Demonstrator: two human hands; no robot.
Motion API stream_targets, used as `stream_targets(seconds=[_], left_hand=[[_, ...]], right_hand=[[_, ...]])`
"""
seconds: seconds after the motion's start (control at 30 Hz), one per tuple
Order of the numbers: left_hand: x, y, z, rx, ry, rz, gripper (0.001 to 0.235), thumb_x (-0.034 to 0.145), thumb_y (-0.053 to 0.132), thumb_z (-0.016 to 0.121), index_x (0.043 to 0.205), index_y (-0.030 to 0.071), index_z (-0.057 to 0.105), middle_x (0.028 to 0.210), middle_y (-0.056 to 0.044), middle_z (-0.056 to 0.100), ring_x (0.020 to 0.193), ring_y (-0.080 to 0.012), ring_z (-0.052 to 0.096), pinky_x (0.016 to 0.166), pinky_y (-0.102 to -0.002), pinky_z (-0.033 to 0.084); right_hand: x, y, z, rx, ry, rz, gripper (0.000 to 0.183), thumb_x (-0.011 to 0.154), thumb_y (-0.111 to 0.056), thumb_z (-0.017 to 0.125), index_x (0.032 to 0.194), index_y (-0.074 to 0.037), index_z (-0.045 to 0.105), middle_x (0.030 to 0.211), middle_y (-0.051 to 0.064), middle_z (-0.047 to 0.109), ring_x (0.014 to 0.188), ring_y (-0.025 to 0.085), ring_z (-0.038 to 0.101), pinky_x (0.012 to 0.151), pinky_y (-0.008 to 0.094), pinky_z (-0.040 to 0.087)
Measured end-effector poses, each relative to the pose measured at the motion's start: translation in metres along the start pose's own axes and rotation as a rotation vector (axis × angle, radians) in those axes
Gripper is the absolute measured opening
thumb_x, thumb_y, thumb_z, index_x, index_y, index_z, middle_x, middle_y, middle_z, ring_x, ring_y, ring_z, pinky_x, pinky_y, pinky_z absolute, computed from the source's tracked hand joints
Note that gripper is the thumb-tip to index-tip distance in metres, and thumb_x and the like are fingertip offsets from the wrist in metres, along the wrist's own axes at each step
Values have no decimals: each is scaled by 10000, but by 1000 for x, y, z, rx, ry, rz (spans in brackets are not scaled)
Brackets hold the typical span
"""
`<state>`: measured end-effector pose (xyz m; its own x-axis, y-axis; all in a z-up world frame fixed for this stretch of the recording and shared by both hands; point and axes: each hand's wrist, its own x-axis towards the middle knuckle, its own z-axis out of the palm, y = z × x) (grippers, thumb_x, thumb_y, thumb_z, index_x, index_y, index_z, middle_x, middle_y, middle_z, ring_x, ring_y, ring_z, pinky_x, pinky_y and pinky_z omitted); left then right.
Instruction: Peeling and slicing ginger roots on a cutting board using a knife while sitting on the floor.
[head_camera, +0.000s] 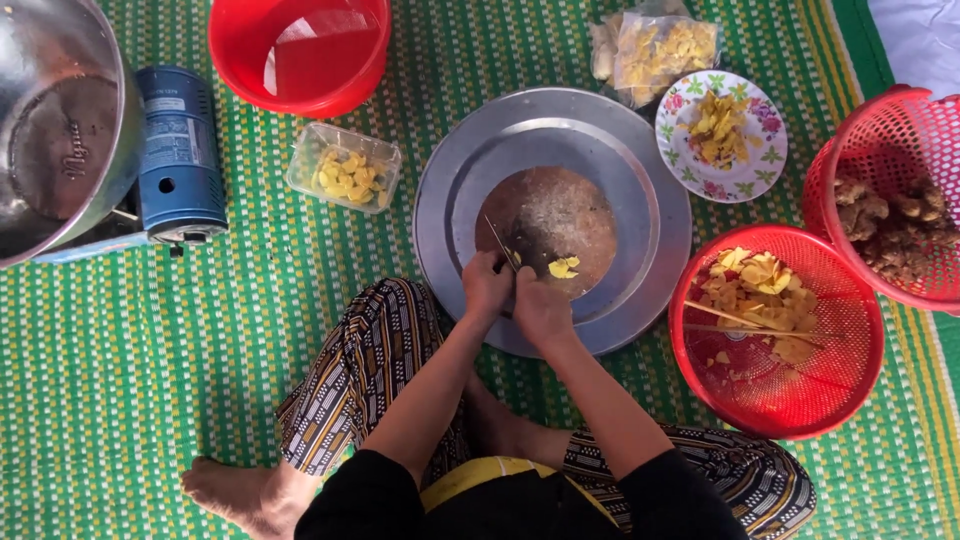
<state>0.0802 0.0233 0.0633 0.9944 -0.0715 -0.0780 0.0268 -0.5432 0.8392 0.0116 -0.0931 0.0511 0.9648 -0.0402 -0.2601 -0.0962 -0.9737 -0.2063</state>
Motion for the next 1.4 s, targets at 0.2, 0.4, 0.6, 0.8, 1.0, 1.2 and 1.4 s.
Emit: stream_targets(seconds=[0.2, 0.4, 0.6, 0.8, 1.0, 1.2, 1.4], left_hand=[[-6, 15, -4, -164, 7, -159, 289, 884, 194, 680, 1074, -19, 725, 1047, -252, 698, 1079, -429, 666, 880, -486, 564], [-9, 17, -7, -129, -19, -122, 384, 896, 176, 702, 1178, -85, 688, 1123, -286, 684, 1134, -462, 644, 915, -517, 574], [-3, 6, -5, -144, -31, -102, 227, 905, 184, 680, 1066, 37, 742, 1042, -177, 706, 1083, -352, 679, 825, -422, 604], [-7, 29, -18, -119, -52, -117, 322, 932, 203, 689, 1133, -48, 716, 1071, -268, 670, 1086, -453, 646, 865, -509, 584], [2, 1, -5, -70, -154, -253, 305, 975, 306, 664, 1209, 134, 756, 1143, -92, 711, 1112, -271, 685, 893, -376, 587], [-2, 19, -17, -175, -138, -223, 296, 974, 194, 628, 1174, 13, 749, 1102, -198, 703, 1092, -365, 678, 900, -459, 582], [-3, 16, -12, -115, -106, -185, 261, 937, 171, 642, 1097, -5, 749, 1027, -208, 708, 1038, -383, 693, 859, -486, 596]], right_hand=[[-16, 3, 0, 31, -69, 55, 478, 945, -128, 499, 1375, 76, 449, 959, 269, 764, 875, 448, 783, 720, 598, 636], [-14, -6, -14, 39, -70, 71, 375, 961, -126, 480, 1296, 43, 482, 923, 253, 764, 873, 461, 778, 750, 583, 633], [10, -5, -12, 49, -66, 85, 408, 966, -112, 522, 1341, 38, 467, 913, 245, 759, 872, 433, 780, 737, 560, 641], [9, -9, -33, 95, -45, 77, 278, 984, -136, 495, 1230, -7, 491, 886, 248, 762, 863, 466, 776, 766, 604, 627], [10, 5, -27, 260, -37, 140, 434, 974, -97, 495, 1392, 9, 446, 976, 275, 750, 951, 542, 746, 802, 683, 577], [1, 18, -1, 203, -14, 81, 421, 911, -181, 606, 1296, -82, 466, 925, 249, 747, 880, 520, 755, 731, 635, 601], [-26, 4, -6, 67, 26, 44, 454, 924, -109, 582, 1335, 41, 460, 870, 268, 717, 759, 493, 753, 608, 617, 610]])
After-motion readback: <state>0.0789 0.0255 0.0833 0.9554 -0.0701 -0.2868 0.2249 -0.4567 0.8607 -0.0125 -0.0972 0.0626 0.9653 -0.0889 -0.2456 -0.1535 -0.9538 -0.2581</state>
